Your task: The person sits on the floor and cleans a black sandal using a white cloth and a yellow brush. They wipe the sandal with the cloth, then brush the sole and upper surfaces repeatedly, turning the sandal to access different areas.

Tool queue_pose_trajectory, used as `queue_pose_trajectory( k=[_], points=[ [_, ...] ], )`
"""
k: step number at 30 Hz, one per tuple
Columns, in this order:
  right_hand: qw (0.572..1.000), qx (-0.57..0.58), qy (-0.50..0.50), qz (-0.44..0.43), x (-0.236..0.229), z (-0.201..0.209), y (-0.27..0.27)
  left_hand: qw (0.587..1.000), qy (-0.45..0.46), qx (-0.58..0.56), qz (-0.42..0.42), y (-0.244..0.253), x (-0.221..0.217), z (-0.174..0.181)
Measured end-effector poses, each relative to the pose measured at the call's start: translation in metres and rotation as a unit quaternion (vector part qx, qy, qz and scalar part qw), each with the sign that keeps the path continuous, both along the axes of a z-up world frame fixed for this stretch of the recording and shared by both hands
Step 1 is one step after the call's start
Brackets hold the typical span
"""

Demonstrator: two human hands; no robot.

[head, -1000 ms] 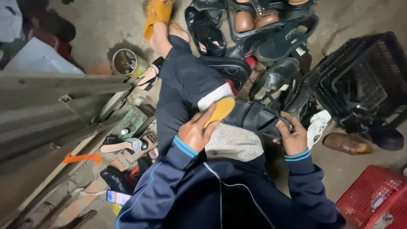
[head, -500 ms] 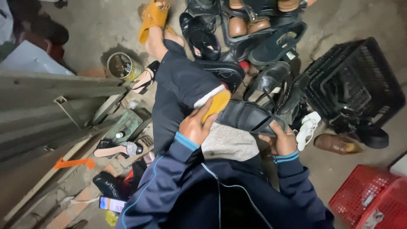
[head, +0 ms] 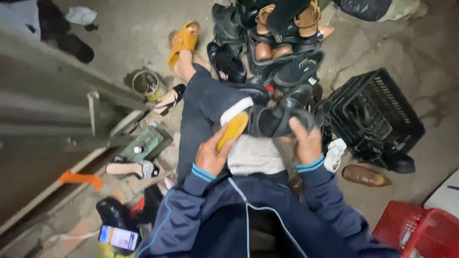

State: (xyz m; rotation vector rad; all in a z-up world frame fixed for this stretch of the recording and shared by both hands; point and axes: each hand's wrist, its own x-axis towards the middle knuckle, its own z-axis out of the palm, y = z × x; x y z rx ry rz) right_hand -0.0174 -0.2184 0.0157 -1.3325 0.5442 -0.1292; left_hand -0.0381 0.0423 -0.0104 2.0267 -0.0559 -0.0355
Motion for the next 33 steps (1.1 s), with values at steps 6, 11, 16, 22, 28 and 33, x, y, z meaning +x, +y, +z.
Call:
queue_pose_trajectory(
  k=[6, 11, 16, 22, 28, 33],
  points=[
    [0.973, -0.013, -0.223, -0.062, -0.003, 0.034, -0.042, 0.986, -0.159, -0.023, -0.032, 0.004, -0.011, 0.086],
    [0.947, -0.023, -0.314, -0.061, -0.034, 0.115, -0.052, 0.971, -0.209, -0.026, -0.109, 0.004, -0.023, 0.121],
    [0.939, -0.080, -0.330, -0.052, -0.055, 0.116, -0.079, 0.958, -0.242, -0.045, -0.144, -0.010, -0.026, 0.134],
    [0.936, -0.131, -0.327, 0.023, -0.083, 0.107, -0.113, 0.940, -0.259, -0.113, -0.191, -0.037, -0.030, 0.129],
    [0.913, -0.168, -0.355, 0.107, -0.094, 0.110, -0.120, 0.942, -0.214, -0.131, -0.224, -0.055, -0.032, 0.115],
    [0.961, -0.038, -0.192, -0.196, -0.063, 0.116, -0.093, 0.964, -0.157, -0.095, -0.194, -0.073, -0.036, 0.102]
  ],
)
